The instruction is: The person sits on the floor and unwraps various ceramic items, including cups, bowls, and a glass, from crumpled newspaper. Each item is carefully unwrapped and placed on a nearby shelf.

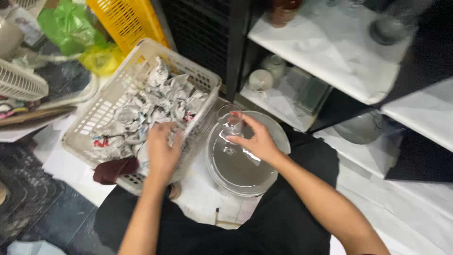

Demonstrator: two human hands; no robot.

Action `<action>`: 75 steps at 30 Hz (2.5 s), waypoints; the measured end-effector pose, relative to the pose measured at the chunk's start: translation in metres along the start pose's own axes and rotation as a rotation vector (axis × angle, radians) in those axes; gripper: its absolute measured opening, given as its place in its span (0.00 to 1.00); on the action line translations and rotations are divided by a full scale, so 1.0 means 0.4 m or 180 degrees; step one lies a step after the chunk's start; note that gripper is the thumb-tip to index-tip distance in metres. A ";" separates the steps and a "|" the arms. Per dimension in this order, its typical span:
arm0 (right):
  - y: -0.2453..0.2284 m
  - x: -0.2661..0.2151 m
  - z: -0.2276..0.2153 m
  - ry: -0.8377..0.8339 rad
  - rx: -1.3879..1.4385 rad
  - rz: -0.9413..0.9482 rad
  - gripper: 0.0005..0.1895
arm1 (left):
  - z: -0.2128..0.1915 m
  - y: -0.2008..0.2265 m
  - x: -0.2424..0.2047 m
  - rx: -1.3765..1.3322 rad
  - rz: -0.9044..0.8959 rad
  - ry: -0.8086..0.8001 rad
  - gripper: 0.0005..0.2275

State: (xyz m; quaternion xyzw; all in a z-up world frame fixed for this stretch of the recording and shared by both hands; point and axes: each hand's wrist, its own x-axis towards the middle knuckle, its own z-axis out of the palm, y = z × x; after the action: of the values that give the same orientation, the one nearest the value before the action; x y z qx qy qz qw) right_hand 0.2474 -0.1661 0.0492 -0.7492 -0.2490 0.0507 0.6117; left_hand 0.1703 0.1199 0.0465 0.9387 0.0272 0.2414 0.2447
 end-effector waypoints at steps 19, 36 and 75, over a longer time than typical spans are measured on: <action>0.012 -0.114 -0.234 0.2357 -0.0523 -0.1609 0.37 | 0.125 0.761 0.233 -0.2751 0.0339 -0.0409 0.23; 0.034 -0.072 -0.281 0.2115 0.0602 -0.1201 0.59 | 0.416 0.990 0.450 -0.2543 0.0674 -0.0393 0.28; -0.032 0.177 0.120 -0.1086 -0.1499 -0.0820 0.14 | 0.290 -0.408 -0.023 -0.0816 -0.1073 -0.1609 0.34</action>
State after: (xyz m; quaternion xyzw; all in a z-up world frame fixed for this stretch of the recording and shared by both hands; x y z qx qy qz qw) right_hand 0.2866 -0.0909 0.0656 -0.8132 -0.4458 0.0387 0.3721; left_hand 0.2273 0.2102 -0.1232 0.9127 0.0900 -0.0417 0.3964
